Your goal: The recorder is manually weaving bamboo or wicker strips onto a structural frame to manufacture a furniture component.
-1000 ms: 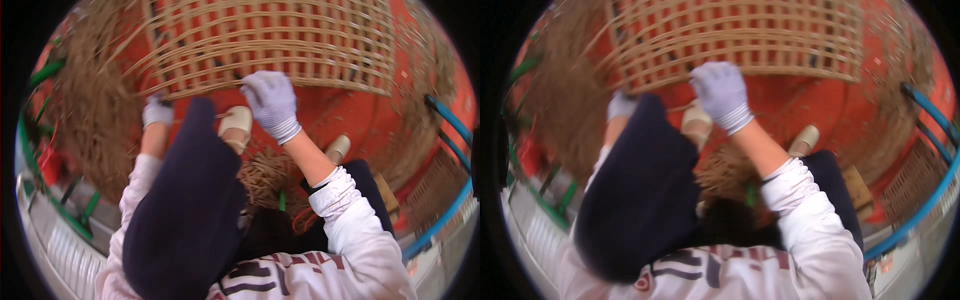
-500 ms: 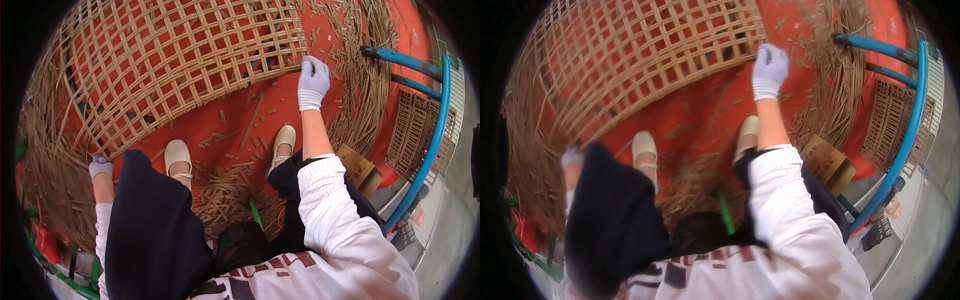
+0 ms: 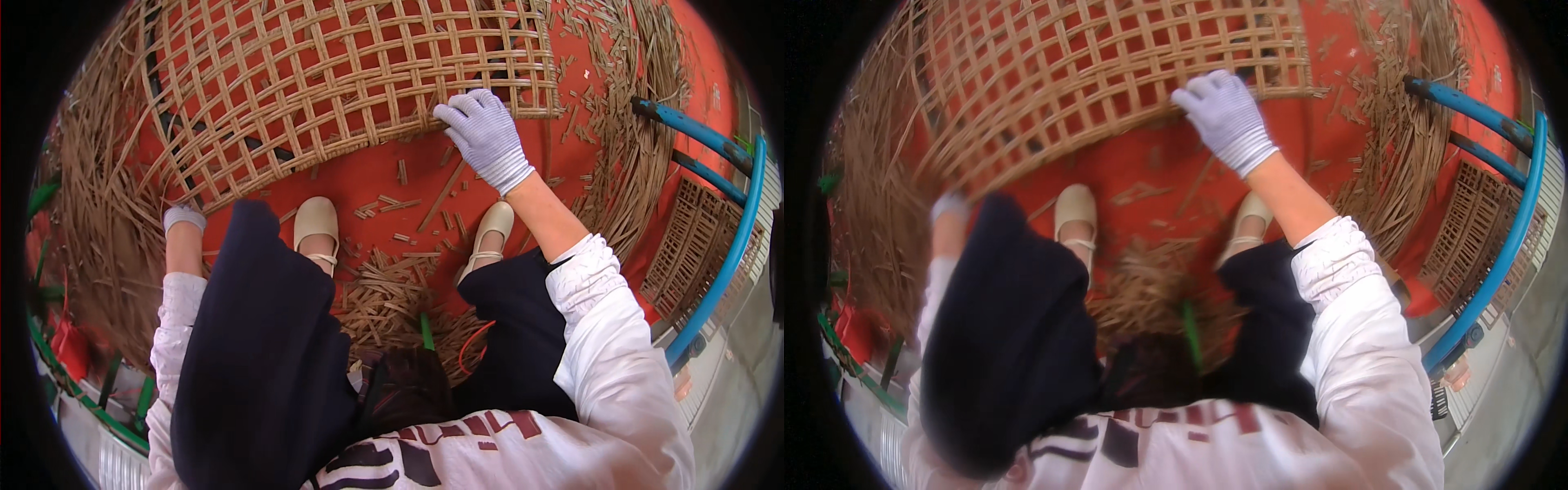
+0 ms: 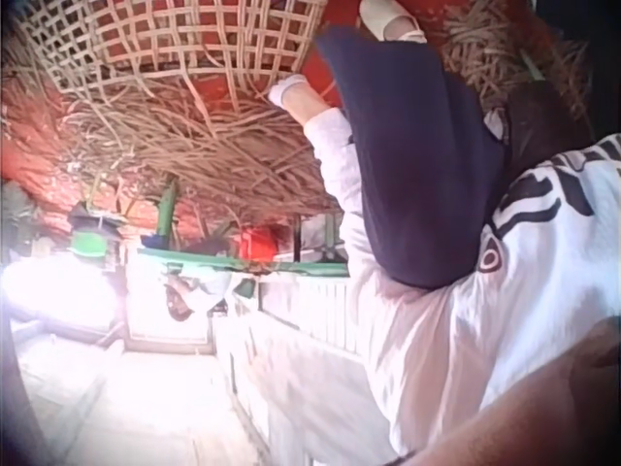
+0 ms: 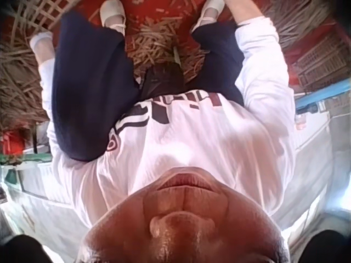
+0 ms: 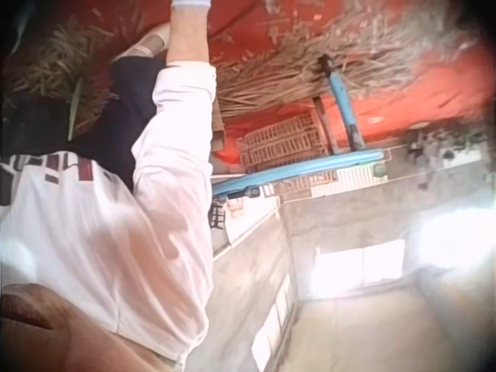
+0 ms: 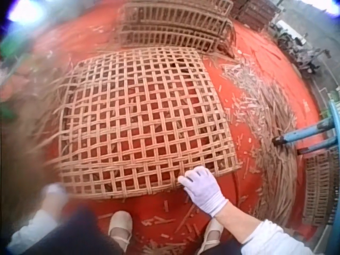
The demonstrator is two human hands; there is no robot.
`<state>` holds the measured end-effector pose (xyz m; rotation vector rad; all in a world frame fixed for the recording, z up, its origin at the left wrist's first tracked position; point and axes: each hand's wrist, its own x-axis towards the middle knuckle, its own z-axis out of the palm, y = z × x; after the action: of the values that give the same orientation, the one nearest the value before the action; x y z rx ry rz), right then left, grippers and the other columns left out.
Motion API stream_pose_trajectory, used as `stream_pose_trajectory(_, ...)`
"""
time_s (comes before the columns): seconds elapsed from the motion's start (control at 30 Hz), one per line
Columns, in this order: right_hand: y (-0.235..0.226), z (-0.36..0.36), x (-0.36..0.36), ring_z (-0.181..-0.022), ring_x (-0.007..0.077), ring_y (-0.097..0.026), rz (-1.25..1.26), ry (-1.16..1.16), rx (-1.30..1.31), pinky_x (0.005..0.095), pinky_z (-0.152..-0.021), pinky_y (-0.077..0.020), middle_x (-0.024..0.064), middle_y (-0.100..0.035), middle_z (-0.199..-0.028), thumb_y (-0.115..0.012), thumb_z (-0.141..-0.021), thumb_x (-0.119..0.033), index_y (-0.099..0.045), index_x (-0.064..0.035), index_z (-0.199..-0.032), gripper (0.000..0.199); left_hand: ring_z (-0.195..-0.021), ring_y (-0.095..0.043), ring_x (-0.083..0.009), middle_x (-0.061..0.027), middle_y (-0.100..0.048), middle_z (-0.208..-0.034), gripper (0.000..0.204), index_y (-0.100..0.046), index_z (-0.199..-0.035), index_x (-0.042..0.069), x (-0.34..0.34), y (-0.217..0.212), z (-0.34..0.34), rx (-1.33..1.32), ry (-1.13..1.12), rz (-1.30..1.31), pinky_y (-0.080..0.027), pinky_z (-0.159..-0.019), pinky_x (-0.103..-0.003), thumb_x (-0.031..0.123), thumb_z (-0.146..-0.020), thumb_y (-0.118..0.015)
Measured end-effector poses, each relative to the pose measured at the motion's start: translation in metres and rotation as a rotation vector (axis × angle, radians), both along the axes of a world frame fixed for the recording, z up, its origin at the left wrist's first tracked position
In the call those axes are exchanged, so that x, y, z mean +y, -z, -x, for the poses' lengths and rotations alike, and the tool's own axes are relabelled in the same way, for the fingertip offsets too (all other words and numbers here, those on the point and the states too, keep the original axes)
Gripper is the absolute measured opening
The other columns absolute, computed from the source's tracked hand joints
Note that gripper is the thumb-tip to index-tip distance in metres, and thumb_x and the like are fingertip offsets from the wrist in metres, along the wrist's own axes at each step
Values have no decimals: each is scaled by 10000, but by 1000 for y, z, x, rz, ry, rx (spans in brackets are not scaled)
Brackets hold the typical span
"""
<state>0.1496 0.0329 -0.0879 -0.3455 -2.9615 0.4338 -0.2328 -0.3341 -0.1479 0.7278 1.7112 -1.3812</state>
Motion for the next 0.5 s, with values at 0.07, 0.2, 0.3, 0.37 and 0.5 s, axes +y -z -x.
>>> stream_pose_trajectory(0.07, 4, -1, -1, -906, 269, -561, -1, -15, -22, 385, -823, -466, 55, -591, -996, -737, -696, -82, -631, -112, -1023, 346, -1402, -351, -191, -23, -348, -1532, 513, -416, -1451, 134, -15, 21, 9, 0, 16, -27, -335, -1116, -354, 309, -989, -279)
stream_pose_trajectory(0.2, -4, 1, -14, -915, 266, -563, -38, 97, -47, 390, -840, -450, 52, -592, -1009, -737, -718, -105, -627, -125, -1043, 343, -1381, -385, -201, -21, -367, -1519, 514, -436, -1438, 143, -38, 52, 23, 0, 21, -52, -359, -1104, -365, 346, -993, -279)
stream_pose_trajectory(0.3, -15, 11, -36, -969, 267, -549, -79, 189, 40, 402, -875, -435, 52, -578, -1042, -736, -738, -139, -629, -136, -1087, 365, -1377, -390, -199, -19, -373, -1515, 508, -442, -1432, 144, -42, 56, 24, 3, 5, -67, -354, -1106, -362, 343, -994, -280)
stream_pose_trajectory(0.37, -13, 25, -52, -1000, 264, -538, 29, 94, 73, 407, -885, -430, 48, -565, -1054, -735, -749, -168, -621, -138, -1108, 378, -1374, -394, -198, -18, -378, -1513, 504, -446, -1428, 145, -40, 51, 20, 5, -12, -79, -351, -1108, -360, 341, -994, -281)
stream_pose_trajectory(0.5, 5, 54, -74, -983, 257, -544, 111, 51, 85, 393, -856, -440, 43, -565, -1012, -733, -736, -144, -624, -133, -1031, 315, -1369, -400, -196, -17, -387, -1507, 497, -454, -1420, 147, -32, 38, 14, 5, -25, -92, -345, -1110, -357, 337, -994, -283)
